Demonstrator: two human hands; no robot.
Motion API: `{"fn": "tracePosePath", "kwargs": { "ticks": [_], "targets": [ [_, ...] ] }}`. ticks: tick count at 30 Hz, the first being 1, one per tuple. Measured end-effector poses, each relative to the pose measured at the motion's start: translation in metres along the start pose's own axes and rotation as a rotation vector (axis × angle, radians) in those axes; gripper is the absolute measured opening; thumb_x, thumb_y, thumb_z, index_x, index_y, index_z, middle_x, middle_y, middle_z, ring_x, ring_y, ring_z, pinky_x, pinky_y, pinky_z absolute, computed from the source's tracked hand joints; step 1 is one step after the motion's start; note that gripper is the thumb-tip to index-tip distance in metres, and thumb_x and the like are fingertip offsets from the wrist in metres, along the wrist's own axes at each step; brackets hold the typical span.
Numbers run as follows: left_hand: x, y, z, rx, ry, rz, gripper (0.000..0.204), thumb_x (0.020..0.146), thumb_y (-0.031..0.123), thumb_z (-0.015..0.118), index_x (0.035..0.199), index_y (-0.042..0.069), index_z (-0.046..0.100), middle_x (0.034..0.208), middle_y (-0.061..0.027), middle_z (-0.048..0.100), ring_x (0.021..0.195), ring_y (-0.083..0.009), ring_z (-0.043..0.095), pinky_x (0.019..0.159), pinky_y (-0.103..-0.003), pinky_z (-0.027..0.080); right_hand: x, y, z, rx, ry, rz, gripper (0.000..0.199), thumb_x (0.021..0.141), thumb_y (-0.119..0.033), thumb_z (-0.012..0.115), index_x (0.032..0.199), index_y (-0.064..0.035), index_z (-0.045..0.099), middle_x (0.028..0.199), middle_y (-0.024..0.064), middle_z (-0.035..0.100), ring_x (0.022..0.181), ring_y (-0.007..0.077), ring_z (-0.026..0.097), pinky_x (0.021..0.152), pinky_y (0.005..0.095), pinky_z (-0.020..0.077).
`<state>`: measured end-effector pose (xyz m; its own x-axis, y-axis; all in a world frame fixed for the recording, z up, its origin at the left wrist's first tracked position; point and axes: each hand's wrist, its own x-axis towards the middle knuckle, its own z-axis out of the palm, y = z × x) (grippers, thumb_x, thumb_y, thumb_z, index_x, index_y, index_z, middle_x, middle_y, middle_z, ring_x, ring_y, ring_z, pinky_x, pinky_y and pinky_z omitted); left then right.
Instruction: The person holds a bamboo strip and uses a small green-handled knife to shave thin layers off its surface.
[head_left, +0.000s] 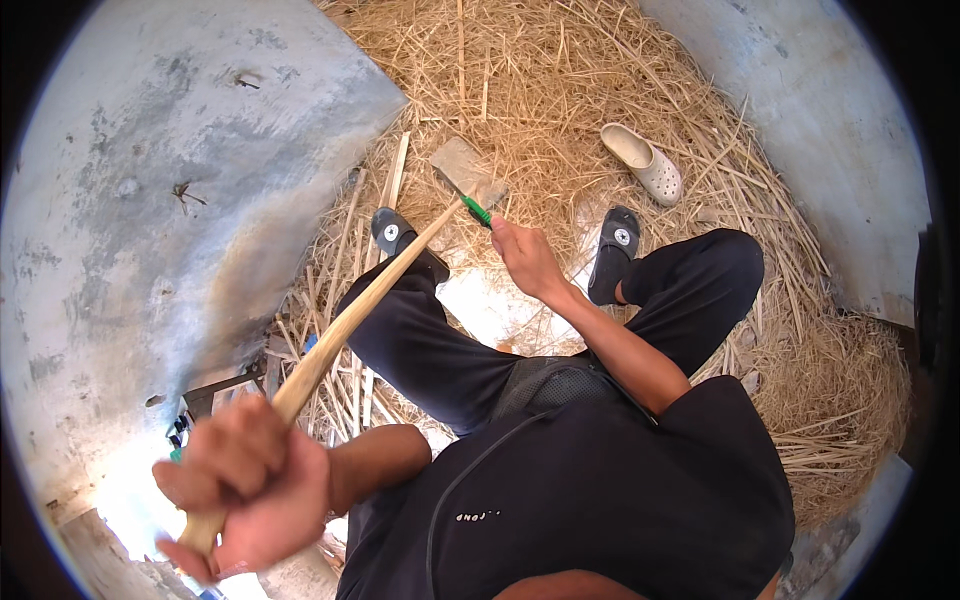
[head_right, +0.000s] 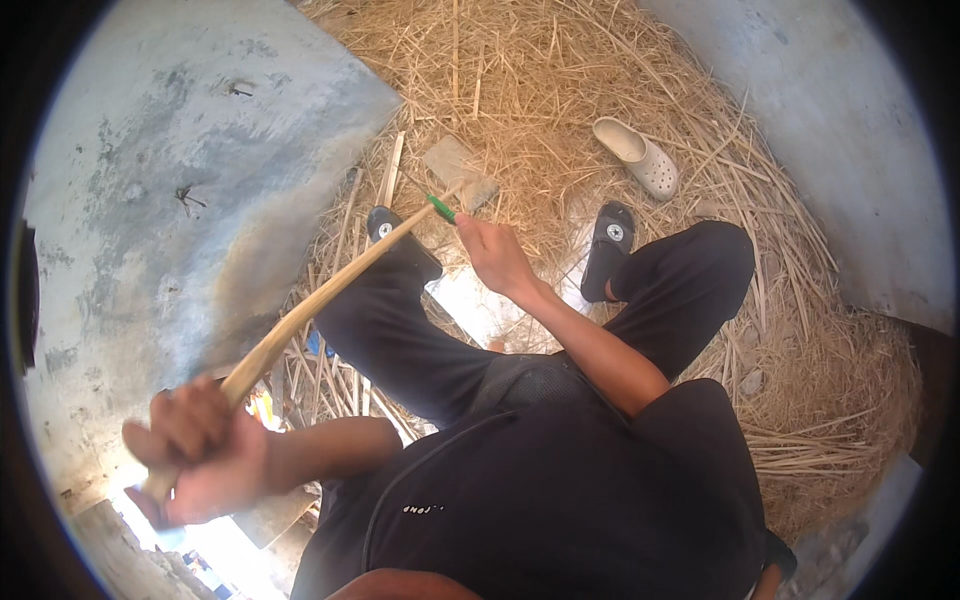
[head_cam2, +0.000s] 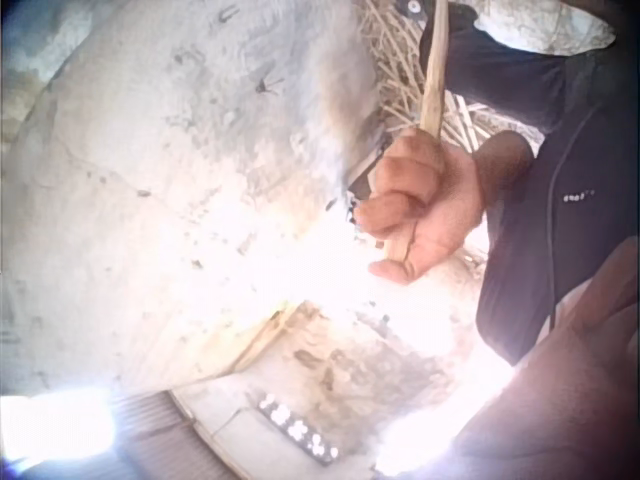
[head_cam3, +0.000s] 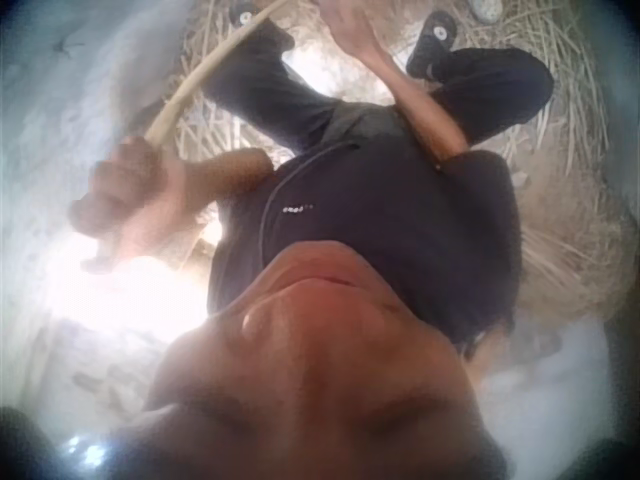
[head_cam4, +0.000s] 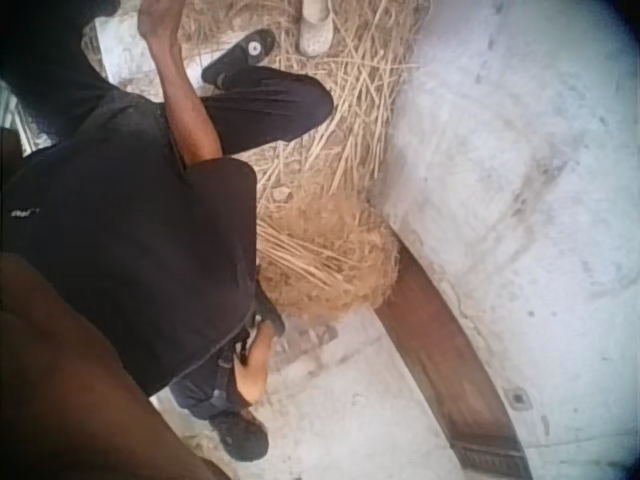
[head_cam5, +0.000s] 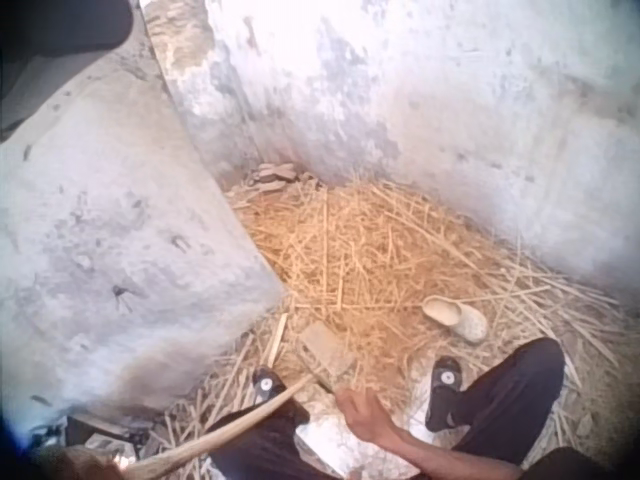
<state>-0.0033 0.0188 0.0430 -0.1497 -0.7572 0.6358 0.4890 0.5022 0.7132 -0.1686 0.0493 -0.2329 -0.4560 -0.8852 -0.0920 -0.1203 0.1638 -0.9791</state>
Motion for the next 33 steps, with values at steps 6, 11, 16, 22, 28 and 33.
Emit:
{"fn": "tracePosePath", "kwargs": {
  "ticks": [6, 11, 16, 22, 28, 33],
  "targets": [
    [-0.016, -0.002, 0.006, -0.091, -0.072, 0.010, 0.049, 0.085, 0.054, 0.037, 0.060, 0.012, 0.027, 0.040, 0.0004, 0.025, 0.033, -0.0072, 0.016, 0.033, -0.024, 0.011, -0.014, -0.001, 0.020, -0.240, -0.159, -0.053, 0.052, 0.093, -0.036, 0.033, 0.072, 0.0032, 0.059, 0.054, 0.0226, 0.052, 0.049, 0.0345, 0.052, 0.050, 0.0418, 0.0407],
    [-0.019, 0.000, 0.002, -0.096, 0.005, 0.024, 0.051, 0.084, 0.055, 0.038, 0.059, 0.013, 0.026, 0.042, 0.0013, 0.023, 0.035, -0.0073, 0.015, 0.035, -0.024, 0.010, 0.000, 0.037, 0.019, -0.568, -0.103, 0.139, 0.055, 0.093, -0.038, 0.030, 0.073, 0.0006, 0.063, 0.064, 0.0230, 0.059, 0.063, 0.0400, 0.059, 0.061, 0.0480, 0.0465],
    [-0.018, 0.001, 0.005, -0.113, 0.076, 0.005, 0.051, 0.083, 0.055, 0.040, 0.058, 0.013, 0.024, 0.043, 0.0018, 0.021, 0.037, -0.0071, 0.013, 0.037, -0.025, 0.009, 0.002, 0.082, 0.005, -0.655, -0.119, 0.182, 0.062, 0.093, -0.043, 0.030, 0.068, 0.0054, 0.060, 0.064, 0.0268, 0.057, 0.063, 0.0440, 0.057, 0.062, 0.0505, 0.0438],
    [-0.022, -0.003, 0.003, -0.062, 0.092, 0.031, 0.051, 0.082, 0.056, 0.040, 0.059, 0.013, 0.024, 0.042, 0.0018, 0.021, 0.036, -0.0070, 0.012, 0.035, -0.024, 0.009, -0.009, 0.056, 0.013, -0.367, 0.018, 0.061, 0.047, 0.093, -0.036, 0.034, 0.080, 0.0017, 0.059, 0.057, 0.0220, 0.055, 0.055, 0.0375, 0.056, 0.053, 0.0449, 0.0439],
    [-0.019, -0.003, 0.008, -0.056, 0.052, 0.019, 0.050, 0.083, 0.056, 0.039, 0.058, 0.014, 0.025, 0.042, 0.0017, 0.022, 0.036, -0.0068, 0.012, 0.035, -0.024, 0.008, -0.008, 0.067, 0.035, -0.528, -0.093, 0.040, 0.045, 0.093, -0.037, 0.034, 0.080, -0.0018, 0.059, 0.061, 0.0215, 0.057, 0.059, 0.0375, 0.058, 0.054, 0.0428, 0.0461],
    [-0.020, 0.001, 0.006, -0.033, 0.059, 0.012, 0.050, 0.083, 0.056, 0.039, 0.059, 0.014, 0.025, 0.042, 0.0017, 0.022, 0.036, -0.0071, 0.013, 0.036, -0.025, 0.009, 0.016, 0.157, -0.002, -0.762, -0.106, 0.235, 0.046, 0.094, -0.034, 0.032, 0.079, -0.0002, 0.060, 0.060, 0.0191, 0.055, 0.054, 0.0316, 0.058, 0.051, 0.0416, 0.0448]
  ]
}}
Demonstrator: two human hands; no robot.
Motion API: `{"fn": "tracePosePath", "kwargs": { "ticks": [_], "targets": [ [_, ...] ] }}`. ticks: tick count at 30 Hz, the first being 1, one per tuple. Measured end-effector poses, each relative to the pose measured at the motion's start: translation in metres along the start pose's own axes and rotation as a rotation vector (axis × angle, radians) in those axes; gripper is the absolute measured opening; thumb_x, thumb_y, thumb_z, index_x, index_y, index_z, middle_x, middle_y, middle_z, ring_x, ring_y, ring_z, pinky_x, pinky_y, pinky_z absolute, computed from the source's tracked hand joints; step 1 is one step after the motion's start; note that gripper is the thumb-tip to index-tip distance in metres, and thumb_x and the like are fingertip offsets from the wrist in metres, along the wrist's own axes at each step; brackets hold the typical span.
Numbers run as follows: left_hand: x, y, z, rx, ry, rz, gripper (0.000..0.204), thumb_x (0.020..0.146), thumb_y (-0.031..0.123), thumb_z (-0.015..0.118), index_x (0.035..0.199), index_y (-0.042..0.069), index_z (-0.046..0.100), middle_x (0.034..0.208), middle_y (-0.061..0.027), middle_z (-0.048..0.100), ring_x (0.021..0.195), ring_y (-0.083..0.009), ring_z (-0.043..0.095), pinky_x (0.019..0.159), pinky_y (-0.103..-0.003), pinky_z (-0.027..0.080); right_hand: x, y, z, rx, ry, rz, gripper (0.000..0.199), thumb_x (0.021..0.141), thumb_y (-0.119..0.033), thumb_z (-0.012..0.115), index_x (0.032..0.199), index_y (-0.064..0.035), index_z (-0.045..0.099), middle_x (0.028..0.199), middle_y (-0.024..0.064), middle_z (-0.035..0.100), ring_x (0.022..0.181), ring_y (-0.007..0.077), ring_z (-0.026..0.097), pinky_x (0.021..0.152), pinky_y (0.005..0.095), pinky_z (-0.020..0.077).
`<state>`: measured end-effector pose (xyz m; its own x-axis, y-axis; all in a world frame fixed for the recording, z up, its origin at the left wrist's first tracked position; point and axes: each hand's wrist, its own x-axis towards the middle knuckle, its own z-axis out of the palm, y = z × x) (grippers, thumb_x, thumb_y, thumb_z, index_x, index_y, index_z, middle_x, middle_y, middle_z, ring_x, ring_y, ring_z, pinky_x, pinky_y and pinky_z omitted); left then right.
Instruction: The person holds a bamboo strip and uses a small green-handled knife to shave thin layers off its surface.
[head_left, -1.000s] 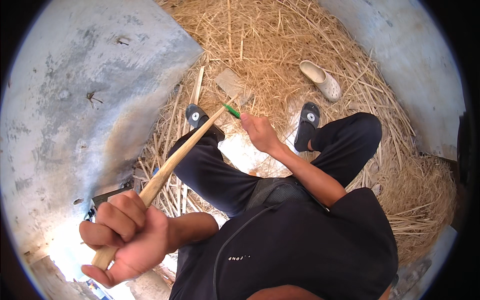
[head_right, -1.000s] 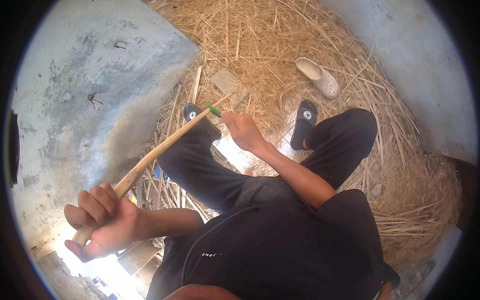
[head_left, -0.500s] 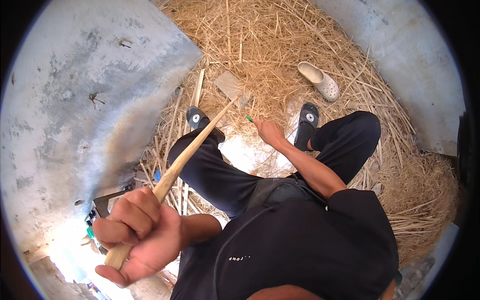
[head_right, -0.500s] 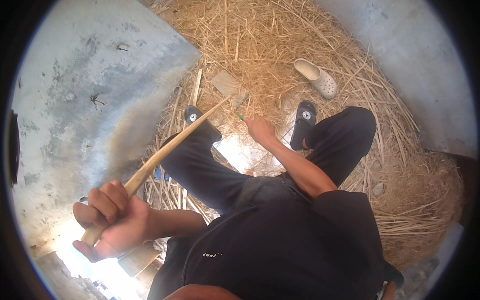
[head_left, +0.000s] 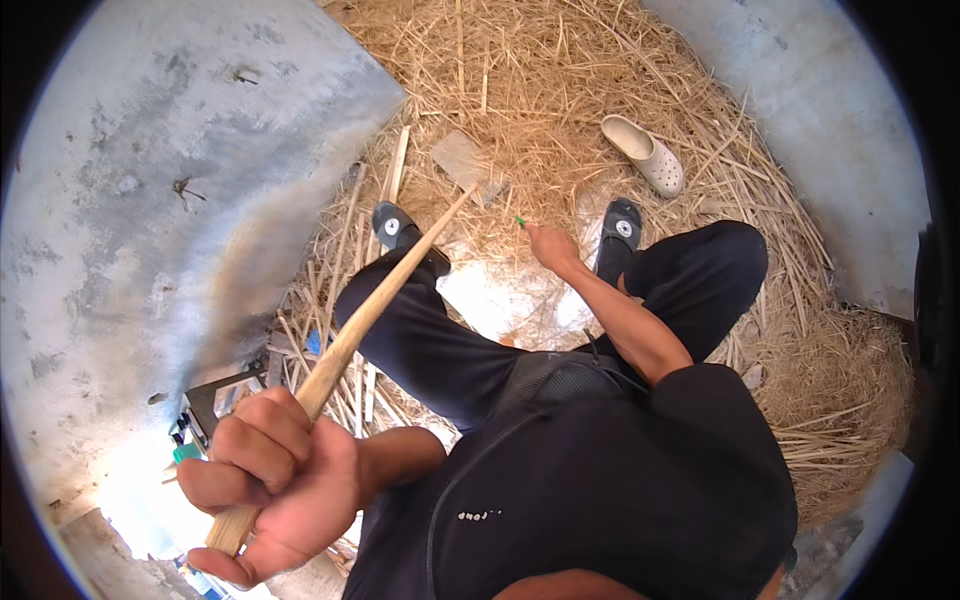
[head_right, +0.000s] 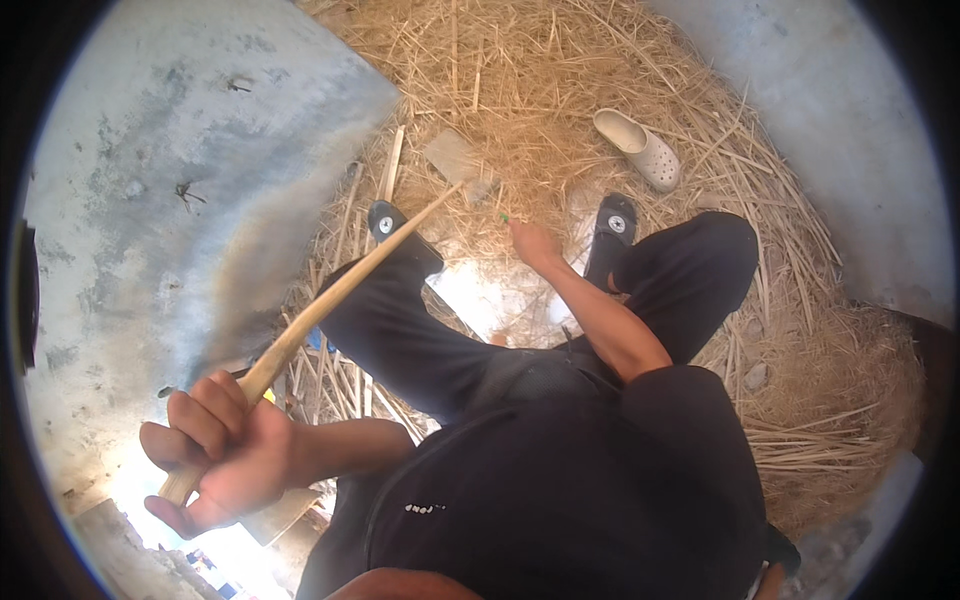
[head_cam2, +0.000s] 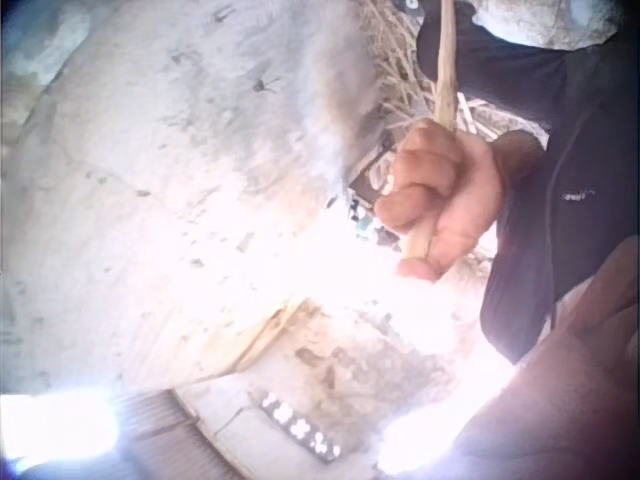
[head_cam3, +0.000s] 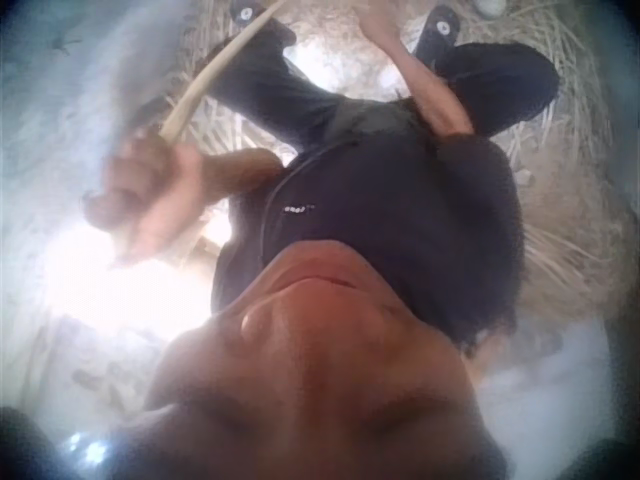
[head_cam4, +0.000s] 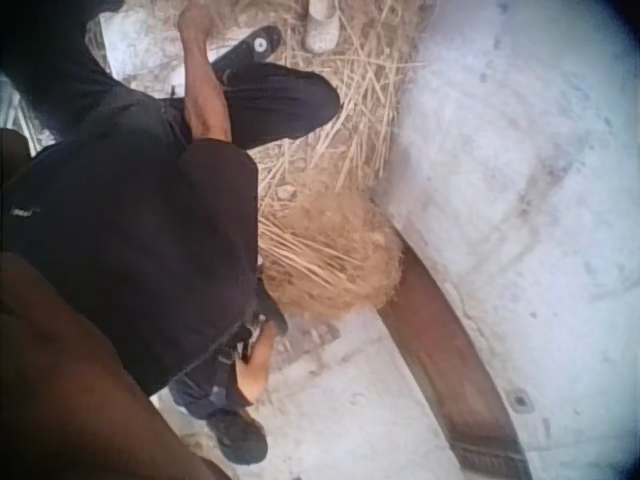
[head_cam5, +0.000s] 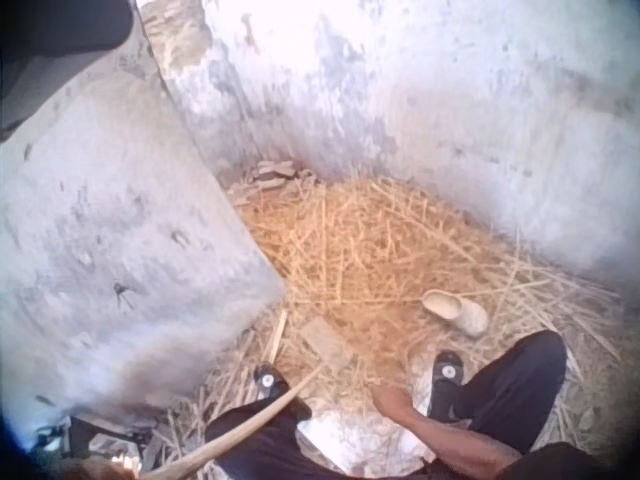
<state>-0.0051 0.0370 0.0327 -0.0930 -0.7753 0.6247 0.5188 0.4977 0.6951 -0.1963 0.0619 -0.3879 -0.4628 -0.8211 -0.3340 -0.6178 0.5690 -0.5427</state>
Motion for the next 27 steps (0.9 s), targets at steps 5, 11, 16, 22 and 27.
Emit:
{"fn": "tracePosePath", "kwargs": {
  "ticks": [5, 11, 16, 22, 27],
  "targets": [
    [0.007, -0.007, -0.013, -0.022, 0.016, 0.013, 0.048, 0.083, 0.053, 0.040, 0.060, 0.015, 0.023, 0.044, 0.0021, 0.021, 0.038, -0.0072, 0.014, 0.039, -0.025, 0.010, -0.012, -0.076, -0.071, 0.403, -0.081, -0.109, 0.044, 0.095, -0.031, 0.032, 0.076, 0.0001, 0.057, 0.055, 0.0145, 0.051, 0.048, 0.0260, 0.053, 0.048, 0.0410, 0.0408],
    [0.012, -0.006, -0.009, 0.028, 0.035, 0.032, 0.047, 0.083, 0.051, 0.041, 0.061, 0.014, 0.024, 0.044, 0.0021, 0.022, 0.036, -0.0073, 0.013, 0.038, -0.025, 0.010, -0.020, -0.092, -0.047, 0.111, -0.144, -0.151, 0.041, 0.094, -0.029, 0.032, 0.084, -0.0006, 0.059, 0.065, 0.0167, 0.059, 0.055, 0.0338, 0.057, 0.052, 0.0428, 0.0443],
    [0.007, 0.001, -0.009, -0.004, 0.026, 0.002, 0.046, 0.083, 0.051, 0.039, 0.059, 0.015, 0.021, 0.044, 0.0020, 0.020, 0.037, -0.0081, 0.012, 0.039, -0.025, 0.010, 0.004, -0.059, -0.026, 0.212, -0.046, -0.121, 0.047, 0.094, -0.034, 0.033, 0.079, 0.0013, 0.060, 0.057, 0.0183, 0.055, 0.049, 0.0335, 0.053, 0.051, 0.0423, 0.0423],
    [0.009, -0.004, -0.006, -0.070, 0.023, 0.018, 0.044, 0.081, 0.048, 0.038, 0.057, 0.016, 0.018, 0.043, 0.0029, 0.014, 0.039, -0.0081, 0.009, 0.039, -0.026, 0.009, -0.034, -0.115, -0.085, 0.206, -0.104, -0.449, 0.040, 0.094, -0.032, 0.030, 0.097, -0.0072, 0.062, 0.062, 0.0177, 0.059, 0.057, 0.0307, 0.059, 0.052, 0.0428, 0.0452],
    [0.011, -0.007, -0.009, -0.054, -0.204, 0.062, 0.047, 0.085, 0.050, 0.035, 0.057, 0.013, 0.023, 0.037, 0.0017, 0.021, 0.031, -0.0068, 0.012, 0.032, -0.023, 0.012, 0.016, -0.060, -0.056, 0.034, -0.074, 0.007, 0.054, 0.095, -0.038, 0.029, 0.069, -0.0015, 0.059, 0.048, 0.0101, 0.049, 0.039, 0.0226, 0.045, 0.041, 0.0384, 0.0374]
  ]
}}
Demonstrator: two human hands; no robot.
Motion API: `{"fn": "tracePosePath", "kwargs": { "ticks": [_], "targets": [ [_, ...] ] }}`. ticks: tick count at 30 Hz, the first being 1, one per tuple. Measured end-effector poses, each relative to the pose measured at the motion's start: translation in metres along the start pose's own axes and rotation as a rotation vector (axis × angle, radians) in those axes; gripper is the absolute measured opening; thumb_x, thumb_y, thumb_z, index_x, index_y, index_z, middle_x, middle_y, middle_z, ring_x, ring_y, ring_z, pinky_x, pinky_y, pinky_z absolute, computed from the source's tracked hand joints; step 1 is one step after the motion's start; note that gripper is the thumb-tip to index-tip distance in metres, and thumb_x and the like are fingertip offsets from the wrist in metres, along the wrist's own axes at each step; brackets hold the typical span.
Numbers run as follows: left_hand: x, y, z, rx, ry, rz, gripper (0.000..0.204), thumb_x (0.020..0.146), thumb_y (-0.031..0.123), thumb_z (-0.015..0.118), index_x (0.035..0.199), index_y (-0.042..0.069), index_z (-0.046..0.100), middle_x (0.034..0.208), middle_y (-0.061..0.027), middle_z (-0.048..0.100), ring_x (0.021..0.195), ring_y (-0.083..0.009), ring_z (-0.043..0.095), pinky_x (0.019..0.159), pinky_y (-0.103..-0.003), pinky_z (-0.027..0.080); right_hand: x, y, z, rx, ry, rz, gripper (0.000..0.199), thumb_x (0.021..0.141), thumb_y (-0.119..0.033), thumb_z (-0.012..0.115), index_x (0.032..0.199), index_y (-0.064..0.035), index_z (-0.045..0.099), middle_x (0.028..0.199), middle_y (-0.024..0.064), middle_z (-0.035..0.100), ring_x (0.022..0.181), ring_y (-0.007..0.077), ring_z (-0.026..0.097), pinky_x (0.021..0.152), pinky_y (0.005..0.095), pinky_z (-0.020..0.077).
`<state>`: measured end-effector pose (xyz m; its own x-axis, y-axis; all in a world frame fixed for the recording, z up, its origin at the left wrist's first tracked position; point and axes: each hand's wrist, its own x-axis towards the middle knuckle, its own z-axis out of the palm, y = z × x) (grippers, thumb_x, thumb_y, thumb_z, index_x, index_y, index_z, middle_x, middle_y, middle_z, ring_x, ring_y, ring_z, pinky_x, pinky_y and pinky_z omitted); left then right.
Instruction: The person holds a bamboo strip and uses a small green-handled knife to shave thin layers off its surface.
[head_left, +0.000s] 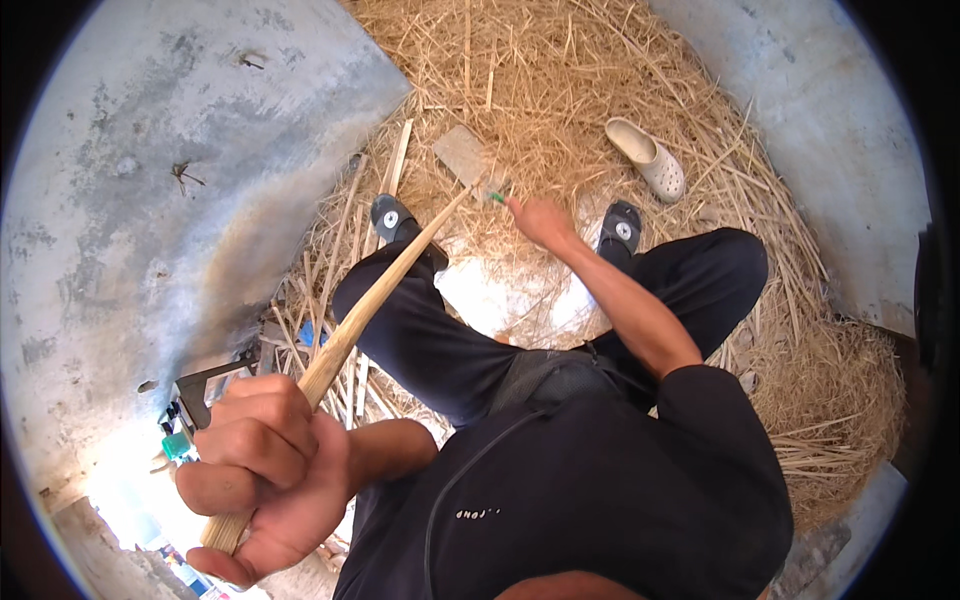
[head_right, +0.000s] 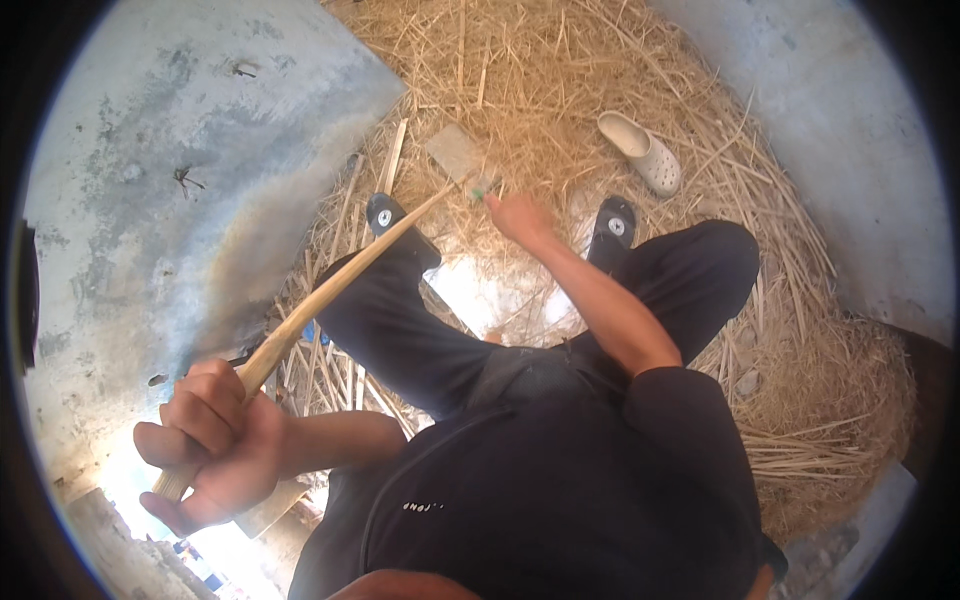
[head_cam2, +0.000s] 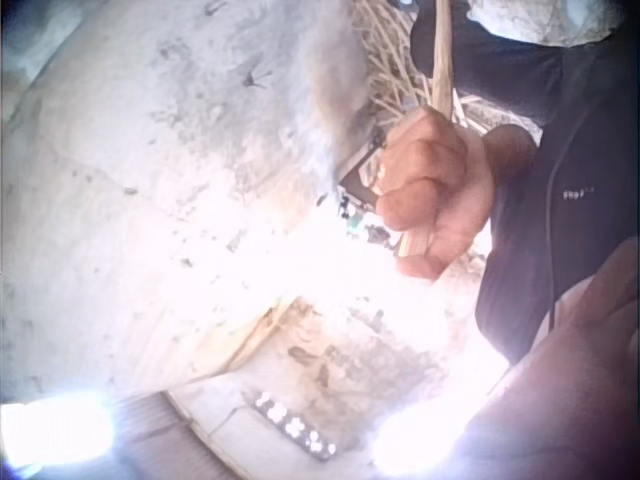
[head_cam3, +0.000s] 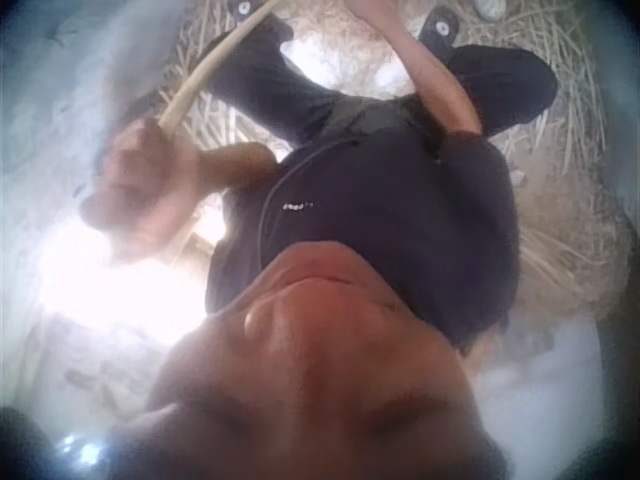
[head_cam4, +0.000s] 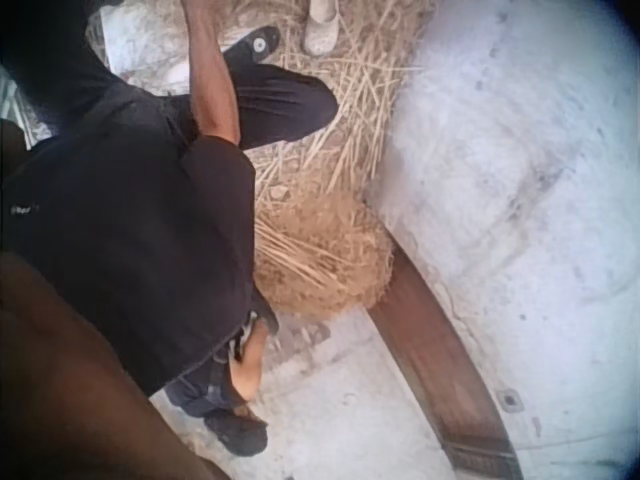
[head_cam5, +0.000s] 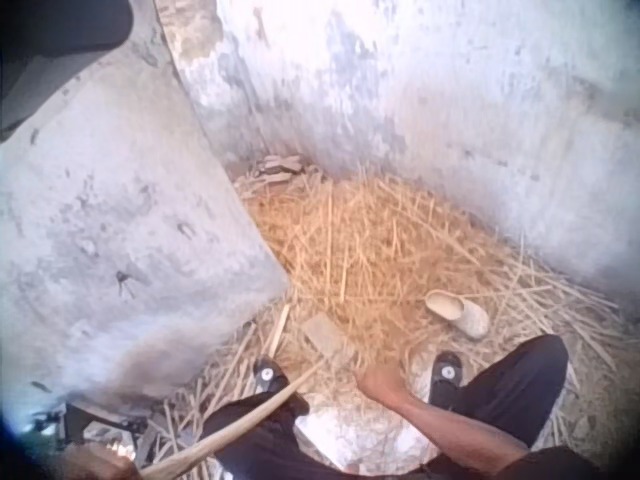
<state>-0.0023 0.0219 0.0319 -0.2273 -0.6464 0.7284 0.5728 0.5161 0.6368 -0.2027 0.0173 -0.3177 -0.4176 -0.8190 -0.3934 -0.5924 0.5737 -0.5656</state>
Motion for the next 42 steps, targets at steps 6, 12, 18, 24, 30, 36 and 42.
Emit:
{"fn": "tracePosePath", "kwargs": {
  "ticks": [6, 12, 18, 24, 30, 36, 42],
  "targets": [
    [-0.006, 0.000, 0.004, -0.027, -0.054, -0.042, 0.045, 0.082, 0.048, 0.037, 0.056, 0.015, 0.021, 0.038, 0.0032, 0.015, 0.033, -0.0068, 0.010, 0.035, -0.024, 0.007, -0.058, -0.051, -0.043, 0.407, 0.128, -0.502, 0.052, 0.094, -0.038, 0.030, 0.072, 0.0002, 0.058, 0.052, 0.0172, 0.052, 0.046, 0.0331, 0.052, 0.046, 0.0418, 0.0416],
    [0.000, -0.002, 0.000, -0.043, -0.213, -0.005, 0.052, 0.087, 0.050, 0.035, 0.056, 0.010, 0.027, 0.035, 0.0023, 0.024, 0.028, -0.0055, 0.017, 0.027, -0.020, 0.014, -0.029, -0.040, -0.031, -0.032, -0.015, -0.083, 0.059, 0.092, -0.045, 0.030, 0.070, -0.0006, 0.062, 0.059, 0.0197, 0.057, 0.056, 0.0365, 0.057, 0.056, 0.0442, 0.0472],
    [-0.007, 0.001, -0.003, -0.016, -0.209, 0.009, 0.052, 0.089, 0.048, 0.035, 0.055, 0.009, 0.029, 0.035, 0.0028, 0.024, 0.027, -0.0067, 0.017, 0.028, -0.023, 0.013, -0.050, -0.052, -0.040, 0.267, 0.077, -0.387, 0.043, 0.093, -0.034, 0.034, 0.086, -0.0047, 0.065, 0.061, 0.0182, 0.058, 0.057, 0.0334, 0.057, 0.055, 0.0416, 0.0469],
    [0.002, -0.001, -0.004, -0.219, -0.672, -0.069, 0.052, 0.093, 0.040, 0.032, 0.055, 0.005, 0.036, 0.038, 0.0018, 0.028, 0.029, -0.0088, 0.020, 0.029, -0.023, 0.013, -0.024, 0.051, 0.043, -0.100, 0.081, -0.261, 0.045, 0.094, -0.034, 0.030, 0.079, -0.0022, 0.058, 0.064, 0.0179, 0.057, 0.054, 0.0304, 0.055, 0.050, 0.0398, 0.0413],
    [-0.006, 0.002, -0.012, -0.105, -0.361, -0.011, 0.053, 0.089, 0.048, 0.036, 0.054, 0.007, 0.034, 0.038, 0.0032, 0.028, 0.028, -0.0069, 0.021, 0.028, -0.022, 0.017, -0.052, -0.013, -0.004, 0.435, 0.054, -0.141, 0.043, 0.094, -0.038, 0.030, 0.083, -0.0008, 0.049, 0.054, 0.0135, 0.049, 0.049, 0.0263, 0.047, 0.049, 0.0411, 0.0373],
    [-0.002, 0.002, -0.006, 0.008, 0.321, -0.003, 0.048, 0.082, 0.051, 0.039, 0.057, 0.015, 0.020, 0.045, 0.0016, 0.018, 0.041, -0.0083, 0.011, 0.042, -0.025, 0.010, -0.071, -0.045, 0.004, 0.512, 0.154, -0.526, 0.033, 0.094, -0.028, 0.035, 0.080, -0.0002, 0.047, 0.048, 0.0095, 0.042, 0.038, 0.0217, 0.038, 0.039, 0.0363, 0.0328],
    [0.000, 0.001, 0.006, 0.118, 0.410, 0.052, 0.049, 0.084, 0.052, 0.035, 0.057, 0.014, 0.021, 0.045, 0.0015, 0.021, 0.039, -0.0080, 0.014, 0.041, -0.024, 0.011, -0.005, 0.046, 0.048, -0.077, -0.094, -0.235, 0.040, 0.095, -0.032, 0.030, 0.076, -0.0008, 0.046, 0.049, 0.0106, 0.041, 0.043, 0.0221, 0.042, 0.048, 0.0406, 0.0364]
  ]
}}
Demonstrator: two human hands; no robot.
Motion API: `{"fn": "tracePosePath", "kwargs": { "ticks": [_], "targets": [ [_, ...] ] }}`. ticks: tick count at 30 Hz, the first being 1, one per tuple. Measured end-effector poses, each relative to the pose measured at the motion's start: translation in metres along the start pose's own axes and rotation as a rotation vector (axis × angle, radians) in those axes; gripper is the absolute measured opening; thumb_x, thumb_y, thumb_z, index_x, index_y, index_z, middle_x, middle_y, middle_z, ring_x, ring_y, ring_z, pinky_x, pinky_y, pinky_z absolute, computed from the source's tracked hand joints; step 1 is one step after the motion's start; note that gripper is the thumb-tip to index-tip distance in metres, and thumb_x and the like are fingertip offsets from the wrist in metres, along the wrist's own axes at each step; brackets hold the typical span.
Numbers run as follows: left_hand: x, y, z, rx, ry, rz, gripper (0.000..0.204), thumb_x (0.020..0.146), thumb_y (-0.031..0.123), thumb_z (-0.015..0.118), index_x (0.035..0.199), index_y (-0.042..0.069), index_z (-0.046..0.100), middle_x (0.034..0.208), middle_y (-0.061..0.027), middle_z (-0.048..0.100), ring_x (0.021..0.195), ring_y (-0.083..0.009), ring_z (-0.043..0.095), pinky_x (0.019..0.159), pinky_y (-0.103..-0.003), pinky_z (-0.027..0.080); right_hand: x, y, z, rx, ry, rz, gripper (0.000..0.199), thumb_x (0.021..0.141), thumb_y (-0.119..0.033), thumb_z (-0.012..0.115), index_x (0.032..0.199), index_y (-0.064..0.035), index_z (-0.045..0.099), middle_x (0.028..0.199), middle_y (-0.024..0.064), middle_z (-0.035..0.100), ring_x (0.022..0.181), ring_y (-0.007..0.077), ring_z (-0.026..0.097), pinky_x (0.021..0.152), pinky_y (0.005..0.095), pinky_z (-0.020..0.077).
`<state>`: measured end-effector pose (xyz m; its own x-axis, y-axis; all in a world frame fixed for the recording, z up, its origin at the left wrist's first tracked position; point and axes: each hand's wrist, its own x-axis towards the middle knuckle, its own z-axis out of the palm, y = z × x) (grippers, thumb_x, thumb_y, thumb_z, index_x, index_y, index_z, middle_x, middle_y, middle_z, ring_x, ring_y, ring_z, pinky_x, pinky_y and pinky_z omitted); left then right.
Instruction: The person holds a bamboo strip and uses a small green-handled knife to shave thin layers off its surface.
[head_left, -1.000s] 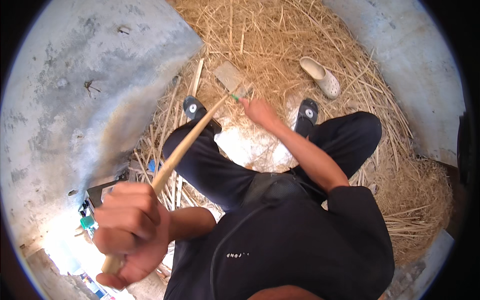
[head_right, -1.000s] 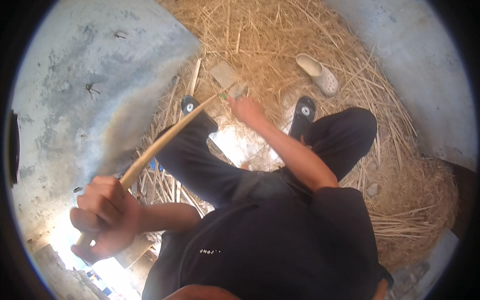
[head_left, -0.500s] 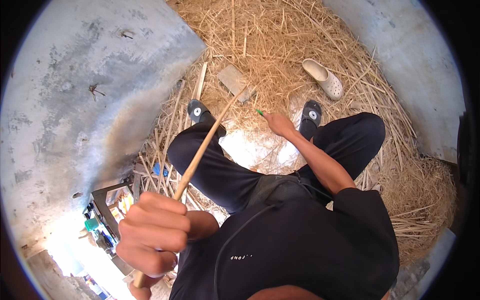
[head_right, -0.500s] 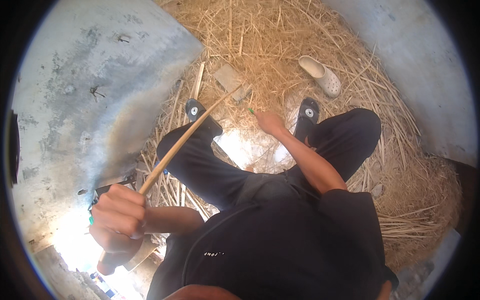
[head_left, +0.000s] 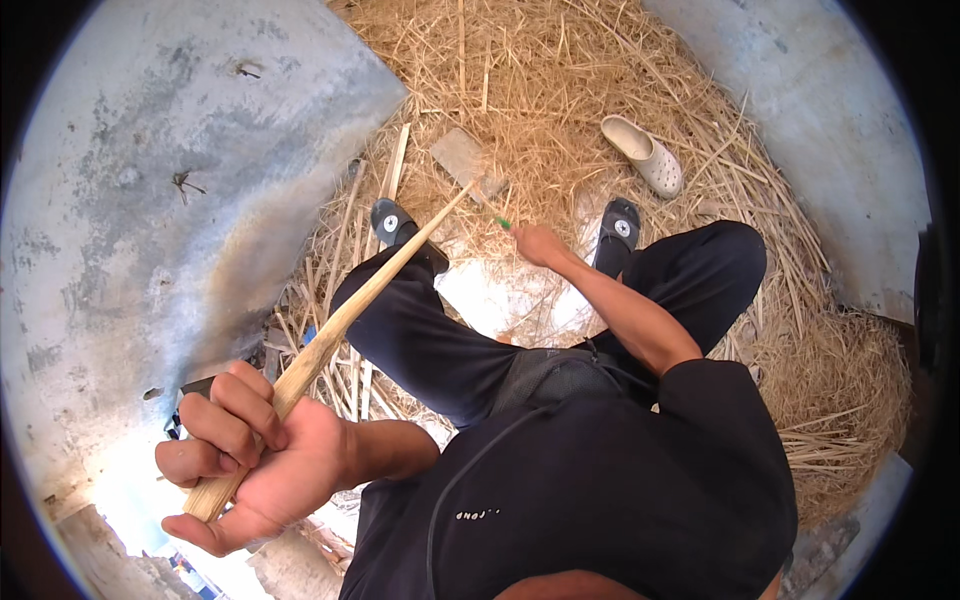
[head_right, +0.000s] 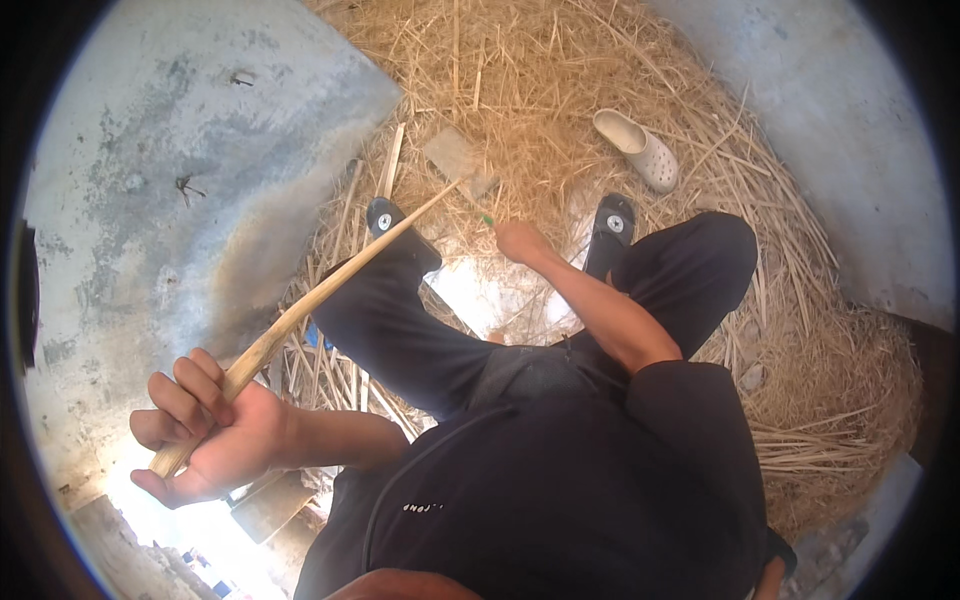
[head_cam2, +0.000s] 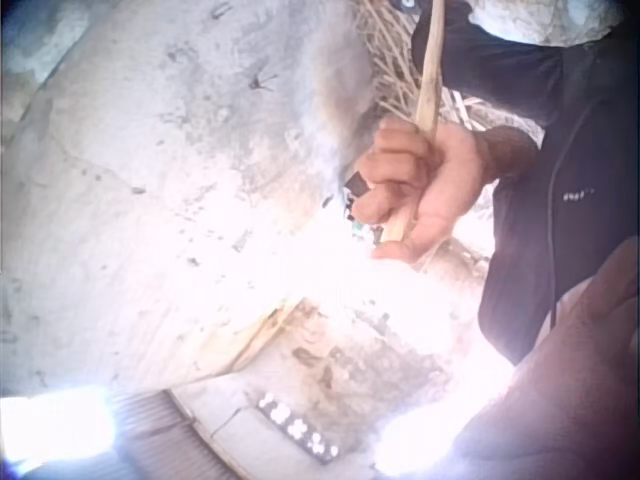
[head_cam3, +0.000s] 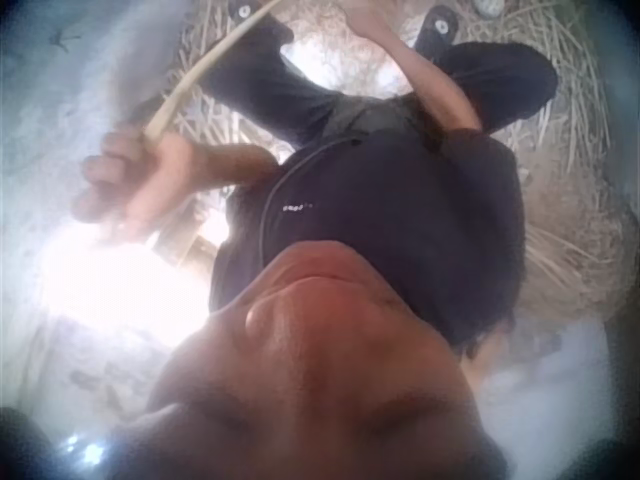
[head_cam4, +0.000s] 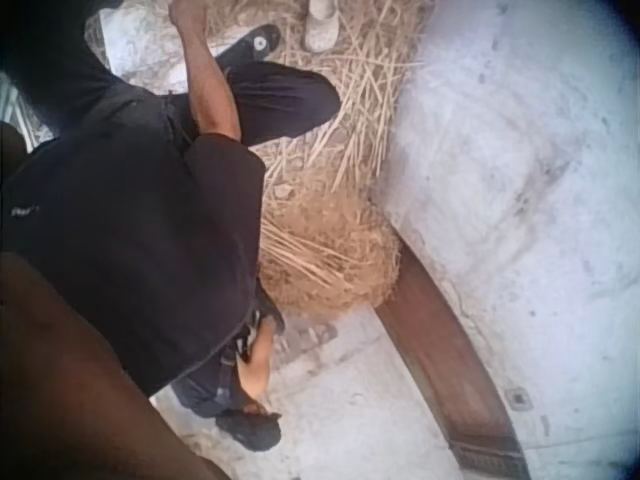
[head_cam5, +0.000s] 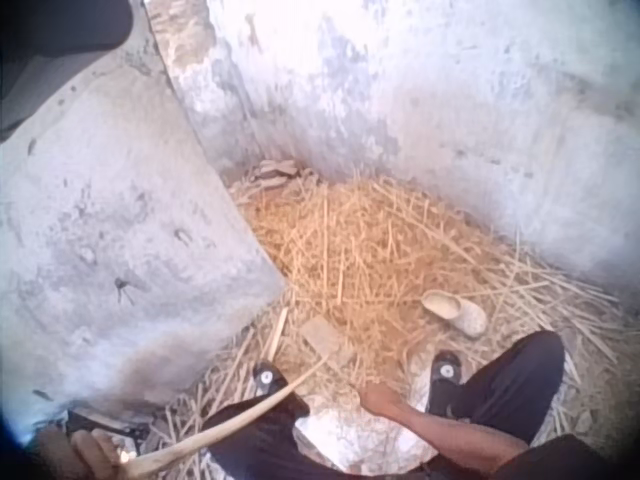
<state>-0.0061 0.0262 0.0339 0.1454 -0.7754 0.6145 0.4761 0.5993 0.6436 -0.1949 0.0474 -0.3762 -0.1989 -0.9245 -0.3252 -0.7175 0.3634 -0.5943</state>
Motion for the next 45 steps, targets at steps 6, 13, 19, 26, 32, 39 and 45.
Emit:
{"fn": "tracePosePath", "kwargs": {
  "ticks": [6, 13, 19, 26, 32, 39, 45],
  "targets": [
    [-0.003, -0.002, -0.011, 0.112, -0.024, 0.076, 0.051, 0.087, 0.054, 0.030, 0.058, 0.014, 0.023, 0.045, 0.0002, 0.024, 0.036, -0.0086, 0.018, 0.040, -0.024, 0.013, -0.031, -0.070, -0.040, 0.431, 0.276, -0.188, 0.028, 0.092, -0.028, 0.036, 0.084, -0.0035, 0.046, 0.061, 0.0179, 0.055, 0.053, 0.0317, 0.053, 0.050, 0.0440, 0.0381],
    [0.008, -0.010, -0.012, 0.161, -0.050, 0.167, 0.052, 0.091, 0.056, 0.022, 0.063, 0.013, 0.027, 0.046, -0.0007, 0.025, 0.035, -0.0107, 0.022, 0.041, -0.024, 0.017, 0.005, 0.067, 0.047, -0.122, -0.200, 0.158, 0.029, 0.082, -0.019, 0.043, 0.101, -0.0014, 0.056, 0.090, 0.0201, 0.062, 0.083, 0.0346, 0.061, 0.072, 0.0453, 0.0472],
    [0.018, -0.022, -0.003, 0.307, 0.170, 0.133, 0.048, 0.084, 0.060, 0.039, 0.068, 0.015, 0.046, 0.049, 0.0038, 0.018, 0.042, -0.0089, 0.021, 0.040, -0.022, 0.017, -0.003, 0.037, 0.005, 0.101, -0.138, 0.227, 0.037, 0.087, -0.026, 0.035, 0.103, 0.0009, 0.053, 0.094, 0.0234, 0.060, 0.088, 0.0381, 0.058, 0.076, 0.0464, 0.0441],
    [0.037, -0.035, -0.008, 0.197, 0.084, 0.156, 0.045, 0.086, 0.058, 0.037, 0.076, 0.015, 0.041, 0.054, 0.0035, 0.020, 0.045, -0.0073, 0.014, 0.042, -0.022, 0.011, -0.028, -0.091, -0.092, 0.548, 0.175, -0.022, 0.040, 0.093, -0.034, 0.031, 0.090, 0.0017, 0.050, 0.071, 0.0196, 0.056, 0.061, 0.0318, 0.055, 0.058, 0.0404, 0.0410],
    [0.024, -0.033, 0.003, 0.227, 0.224, 0.196, 0.050, 0.084, 0.062, 0.038, 0.067, 0.015, 0.038, 0.052, 0.0032, 0.016, 0.045, -0.0088, 0.011, 0.042, -0.024, 0.007, -0.059, -0.155, -0.105, 0.472, 0.336, -0.459, 0.032, 0.094, -0.023, 0.033, 0.086, -0.0001, 0.053, 0.057, 0.0138, 0.049, 0.046, 0.0229, 0.049, 0.041, 0.0361, 0.0368],
    [0.018, -0.029, -0.004, 0.215, 0.205, 0.235, 0.050, 0.084, 0.061, 0.039, 0.066, 0.015, 0.034, 0.051, 0.0039, 0.014, 0.044, -0.0078, 0.010, 0.040, -0.024, 0.007, -0.026, -0.066, -0.076, 0.312, 0.051, 0.063, 0.042, 0.093, -0.028, 0.032, 0.081, 0.0045, 0.055, 0.072, 0.0252, 0.056, 0.071, 0.0373, 0.058, 0.068, 0.0452, 0.0429],
    [0.085, 0.001, -0.073, 0.289, 0.351, 0.425, 0.043, 0.092, 0.049, 0.022, 0.067, 0.015, 0.028, 0.051, 0.0015, 0.012, 0.046, -0.0111, 0.010, 0.042, -0.027, 0.010, -0.037, -0.061, -0.088, 0.408, 0.073, 0.079, 0.049, 0.092, -0.035, 0.032, 0.074, 0.0047, 0.053, 0.068, 0.0218, 0.055, 0.065, 0.0352, 0.053, 0.065, 0.0437, 0.0393]
  ]
}}
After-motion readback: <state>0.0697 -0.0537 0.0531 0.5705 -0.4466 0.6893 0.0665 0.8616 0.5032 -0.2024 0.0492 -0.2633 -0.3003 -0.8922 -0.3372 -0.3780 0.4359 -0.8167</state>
